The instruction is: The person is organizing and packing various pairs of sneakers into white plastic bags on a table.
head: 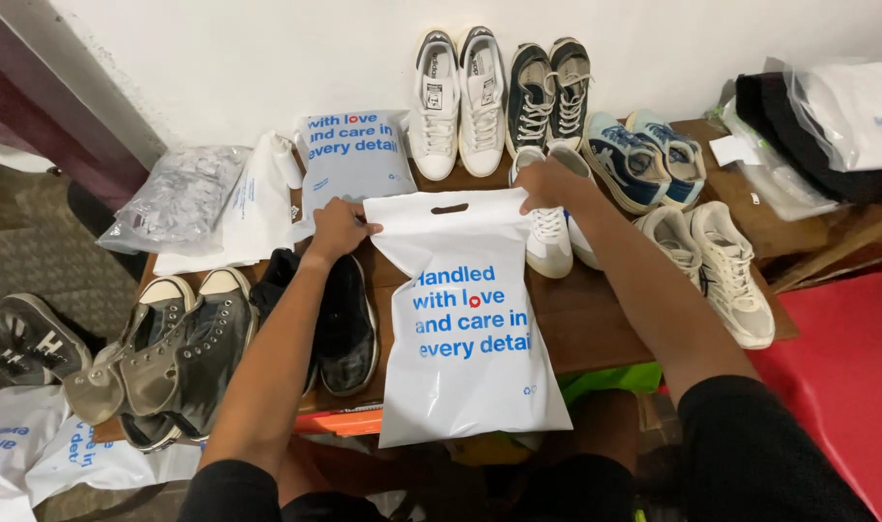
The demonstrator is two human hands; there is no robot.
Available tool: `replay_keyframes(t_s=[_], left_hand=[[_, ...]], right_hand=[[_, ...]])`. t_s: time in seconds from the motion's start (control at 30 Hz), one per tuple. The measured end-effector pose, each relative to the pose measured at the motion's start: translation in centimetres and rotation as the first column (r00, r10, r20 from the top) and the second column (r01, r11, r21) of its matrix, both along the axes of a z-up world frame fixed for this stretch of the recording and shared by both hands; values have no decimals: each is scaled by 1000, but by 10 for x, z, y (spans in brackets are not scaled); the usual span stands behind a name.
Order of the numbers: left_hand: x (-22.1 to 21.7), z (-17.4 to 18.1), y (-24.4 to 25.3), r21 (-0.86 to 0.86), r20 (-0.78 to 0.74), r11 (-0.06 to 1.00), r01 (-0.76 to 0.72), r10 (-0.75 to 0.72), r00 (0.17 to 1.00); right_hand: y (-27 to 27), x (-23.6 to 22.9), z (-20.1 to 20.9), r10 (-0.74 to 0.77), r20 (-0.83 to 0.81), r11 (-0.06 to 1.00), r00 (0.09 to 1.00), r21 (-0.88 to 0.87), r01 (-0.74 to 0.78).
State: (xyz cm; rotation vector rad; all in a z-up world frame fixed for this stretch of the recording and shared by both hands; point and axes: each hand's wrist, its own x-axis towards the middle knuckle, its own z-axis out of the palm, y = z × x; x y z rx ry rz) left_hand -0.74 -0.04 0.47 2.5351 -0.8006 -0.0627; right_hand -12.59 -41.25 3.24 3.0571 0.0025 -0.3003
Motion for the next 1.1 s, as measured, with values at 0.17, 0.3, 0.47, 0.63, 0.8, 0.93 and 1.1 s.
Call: replay_keyframes(t_s=[0.17,0.3,0.47,0.63,0.8,0.93,1.1], left_hand=[[-4,5,-3,-18,8,1000,-26,26,1000],[0,-12,-6,-50,36,995,-92,94,995],[-117,42,-7,-339,119,930,-142,192,974],[-219,55,-20,-205,486,935,289,-159,860],[-245,20,-29,-46,391,982,185,-152,908],[-247,5,-37,-33,420,995,96,-74,904],[-244,-4,-42,-31,397,998,52,-36,917]], right_hand=[[-8,-2,-9,-15,12,999,1000,43,14],[-15,-27,-25,-120,211,985,970,145,90],[62,-108,-23,-440,515,823,736,559,100],[149,-159,-41,-329,747,815,578,534,-225],[216,-205,0,-346,461,839,817,541,50],[223,-203,-19,-305,390,893,869,435,118],[226,-203,-23,-298,423,911,856,394,123]])
